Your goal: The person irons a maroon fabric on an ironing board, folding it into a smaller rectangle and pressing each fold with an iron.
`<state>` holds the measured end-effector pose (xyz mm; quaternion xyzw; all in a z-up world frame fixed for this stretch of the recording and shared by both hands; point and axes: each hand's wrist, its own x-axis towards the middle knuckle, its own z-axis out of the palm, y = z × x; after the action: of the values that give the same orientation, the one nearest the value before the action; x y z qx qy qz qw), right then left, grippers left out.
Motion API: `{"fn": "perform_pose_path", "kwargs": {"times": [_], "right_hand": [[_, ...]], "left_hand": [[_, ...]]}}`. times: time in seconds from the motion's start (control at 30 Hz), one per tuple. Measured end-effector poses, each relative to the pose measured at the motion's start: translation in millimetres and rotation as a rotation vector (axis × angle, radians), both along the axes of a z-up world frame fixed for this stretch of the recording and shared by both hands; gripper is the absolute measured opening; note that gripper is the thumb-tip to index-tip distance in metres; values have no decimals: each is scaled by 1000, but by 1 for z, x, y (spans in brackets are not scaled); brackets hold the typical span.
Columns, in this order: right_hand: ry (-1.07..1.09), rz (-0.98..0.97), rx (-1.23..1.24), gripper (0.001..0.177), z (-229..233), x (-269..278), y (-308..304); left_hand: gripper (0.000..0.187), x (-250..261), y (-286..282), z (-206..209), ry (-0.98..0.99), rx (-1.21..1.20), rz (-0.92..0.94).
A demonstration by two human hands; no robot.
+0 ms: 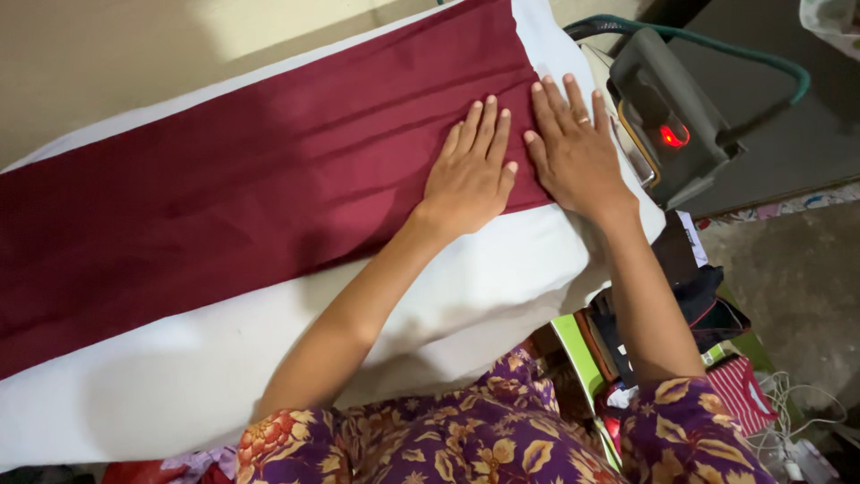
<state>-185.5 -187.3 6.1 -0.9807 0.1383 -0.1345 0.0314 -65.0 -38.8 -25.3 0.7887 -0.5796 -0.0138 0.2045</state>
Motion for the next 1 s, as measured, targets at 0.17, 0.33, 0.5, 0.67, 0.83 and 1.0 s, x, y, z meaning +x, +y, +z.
{"fn": "perform_pose_path", "kwargs": {"times": [0.17,0.33,0.5,0.67,0.83,1.0], "right_hand": [[-195,-4,0,39,34,-27,-12],[-294,-22,225,27,48,-36,3],[-165,-53,395,50,54,-52,25],[-183,82,415,60,45,-63,18],[-205,184,391,46,37,-55,9],[-105,46,477,34,38,-47,13]], "left_hand": [[67,-1,5,0,-68,-91,-4],[65,1,3,2,-61,-64,-8],[58,26,7,7,85,22,-85],[62,41,13,9,155,97,-138],[64,42,9,10,168,133,-130],[65,44,12,12,215,139,-145]]}}
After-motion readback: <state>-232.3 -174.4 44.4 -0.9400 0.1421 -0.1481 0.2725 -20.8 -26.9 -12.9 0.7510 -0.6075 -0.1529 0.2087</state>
